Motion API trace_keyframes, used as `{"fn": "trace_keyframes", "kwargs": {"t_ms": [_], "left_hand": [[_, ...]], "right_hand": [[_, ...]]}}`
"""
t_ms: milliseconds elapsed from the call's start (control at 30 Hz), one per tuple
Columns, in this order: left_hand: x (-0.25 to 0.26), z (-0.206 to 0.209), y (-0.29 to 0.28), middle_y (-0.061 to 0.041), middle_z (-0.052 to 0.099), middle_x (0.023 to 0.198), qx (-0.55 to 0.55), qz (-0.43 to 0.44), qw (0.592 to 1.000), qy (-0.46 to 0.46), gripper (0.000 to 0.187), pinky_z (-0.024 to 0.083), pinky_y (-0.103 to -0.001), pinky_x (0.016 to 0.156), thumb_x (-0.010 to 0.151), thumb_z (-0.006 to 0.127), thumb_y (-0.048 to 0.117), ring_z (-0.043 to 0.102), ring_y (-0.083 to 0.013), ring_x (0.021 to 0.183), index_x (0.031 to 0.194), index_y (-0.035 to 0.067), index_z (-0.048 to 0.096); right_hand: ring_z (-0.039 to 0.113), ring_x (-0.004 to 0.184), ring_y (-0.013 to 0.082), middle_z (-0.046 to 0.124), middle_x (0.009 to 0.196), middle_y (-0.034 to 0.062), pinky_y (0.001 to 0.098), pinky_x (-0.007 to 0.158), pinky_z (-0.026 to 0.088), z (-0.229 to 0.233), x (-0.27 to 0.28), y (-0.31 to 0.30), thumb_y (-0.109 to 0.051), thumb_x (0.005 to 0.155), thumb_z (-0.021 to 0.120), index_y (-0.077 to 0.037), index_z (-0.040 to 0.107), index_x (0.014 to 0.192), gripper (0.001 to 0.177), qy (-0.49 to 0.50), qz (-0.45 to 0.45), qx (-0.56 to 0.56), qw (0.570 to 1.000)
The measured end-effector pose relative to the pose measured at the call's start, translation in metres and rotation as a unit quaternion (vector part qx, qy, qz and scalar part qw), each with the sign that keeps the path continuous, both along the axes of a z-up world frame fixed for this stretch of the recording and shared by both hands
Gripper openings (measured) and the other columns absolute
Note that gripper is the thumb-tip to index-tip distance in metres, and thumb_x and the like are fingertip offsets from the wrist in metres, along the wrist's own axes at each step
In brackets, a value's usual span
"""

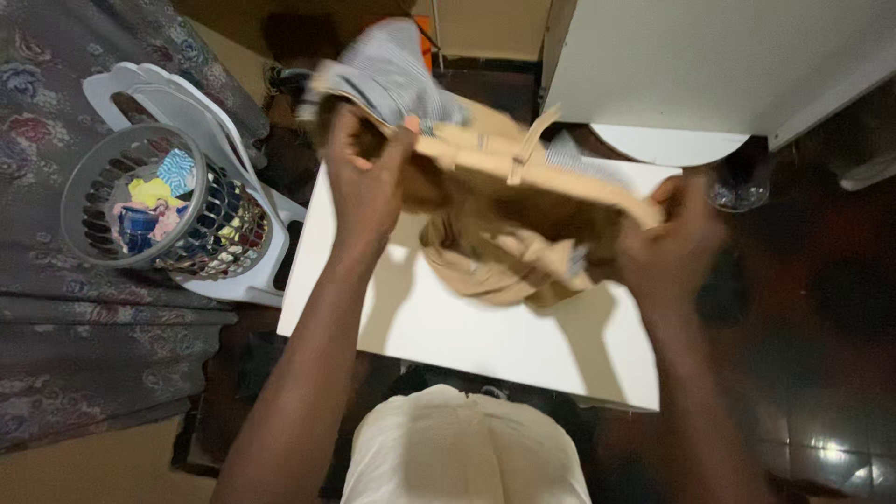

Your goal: The person takes a pair of tan trousers from a laundry basket and folds them on a white table.

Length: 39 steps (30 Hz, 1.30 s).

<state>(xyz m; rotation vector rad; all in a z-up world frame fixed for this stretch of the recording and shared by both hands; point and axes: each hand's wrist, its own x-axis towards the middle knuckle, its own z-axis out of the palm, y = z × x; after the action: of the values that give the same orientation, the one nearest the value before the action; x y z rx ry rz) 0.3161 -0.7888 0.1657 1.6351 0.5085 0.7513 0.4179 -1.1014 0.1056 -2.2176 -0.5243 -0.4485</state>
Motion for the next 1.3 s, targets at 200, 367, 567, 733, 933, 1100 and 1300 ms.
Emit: {"fn": "trace_keyframes", "kwargs": {"t_ms": [200,367,567,733,933,1100,1300], "left_hand": [[-0.04,0.009,0.031,-0.021,0.026,0.144,0.064,0.189,0.977,-0.075,0.052,0.048,-0.045,0.111,0.091,0.078,0.018,0.044,-0.0266,0.132,0.134,0.0,0.054],[-0.089,-0.11,0.075,-0.014,0.068,0.076,-0.012,0.132,0.917,0.376,0.04,0.059,-0.048,0.072,0.099,0.058,0.037,0.068,-0.0318,0.072,0.104,-0.002,0.068],[-0.213,-0.284,0.075,-0.008,0.061,0.07,-0.224,0.047,0.773,0.592,0.036,0.046,-0.039,0.066,0.1,0.062,0.036,0.054,-0.0213,0.064,0.084,0.005,0.067],[-0.255,-0.288,0.073,-0.016,0.062,0.093,0.05,0.08,0.852,0.514,0.044,0.052,-0.042,0.076,0.081,0.083,0.022,0.062,-0.0268,0.081,0.107,-0.004,0.059],[-0.226,-0.269,0.095,-0.031,0.055,0.122,0.356,-0.072,0.832,0.42,0.065,0.041,-0.059,0.094,0.076,0.086,0.023,0.048,-0.0464,0.115,0.13,0.0,0.059],[-0.208,-0.271,0.115,-0.028,0.053,0.13,0.365,-0.108,0.787,0.486,0.062,0.044,-0.056,0.1,0.072,0.076,0.015,0.048,-0.0446,0.121,0.131,0.004,0.059],[-0.198,-0.275,0.101,-0.028,0.056,0.129,0.322,-0.078,0.802,0.497,0.068,0.042,-0.058,0.102,0.068,0.076,0.016,0.049,-0.0467,0.121,0.131,-0.001,0.055]], "right_hand": [[0.07,0.091,0.021,0.066,0.1,0.013,0.035,0.073,0.061,0.048,-0.015,-0.001,-0.006,0.081,0.082,-0.001,0.058,0.106,0.035,0.045,0.16,-0.009,0.986],[0.067,0.093,0.0311,0.07,0.098,0.0105,0.0469,0.085,0.055,-0.067,-0.075,0.019,-0.023,0.066,0.094,-0.007,0.068,0.098,0.044,0.243,0.13,-0.246,0.929],[0.063,0.099,0.034,0.066,0.1,0.012,0.0495,0.088,0.05,-0.196,-0.171,0.005,-0.008,0.06,0.084,-0.009,0.07,0.102,0.045,0.209,0.131,-0.306,0.92],[0.062,0.102,0.033,0.066,0.102,0.0127,0.0486,0.092,0.05,-0.214,-0.188,0.01,-0.009,0.078,0.074,-0.008,0.071,0.1,0.023,0.211,0.044,-0.31,0.926],[0.059,0.102,0.0368,0.067,0.101,0.0149,0.0464,0.086,0.051,-0.203,-0.187,0.024,-0.01,0.08,0.072,-0.005,0.071,0.101,0.021,0.237,0.007,-0.273,0.932],[0.058,0.1,0.0363,0.065,0.099,0.0166,0.0464,0.085,0.052,-0.21,-0.194,0.026,-0.009,0.08,0.073,-0.002,0.067,0.097,0.019,0.268,-0.043,-0.279,0.921],[0.06,0.098,0.038,0.066,0.096,0.0166,0.0481,0.082,0.051,-0.228,-0.203,0.024,-0.006,0.077,0.073,-0.003,0.066,0.098,0.022,0.229,-0.058,-0.26,0.936]]}}
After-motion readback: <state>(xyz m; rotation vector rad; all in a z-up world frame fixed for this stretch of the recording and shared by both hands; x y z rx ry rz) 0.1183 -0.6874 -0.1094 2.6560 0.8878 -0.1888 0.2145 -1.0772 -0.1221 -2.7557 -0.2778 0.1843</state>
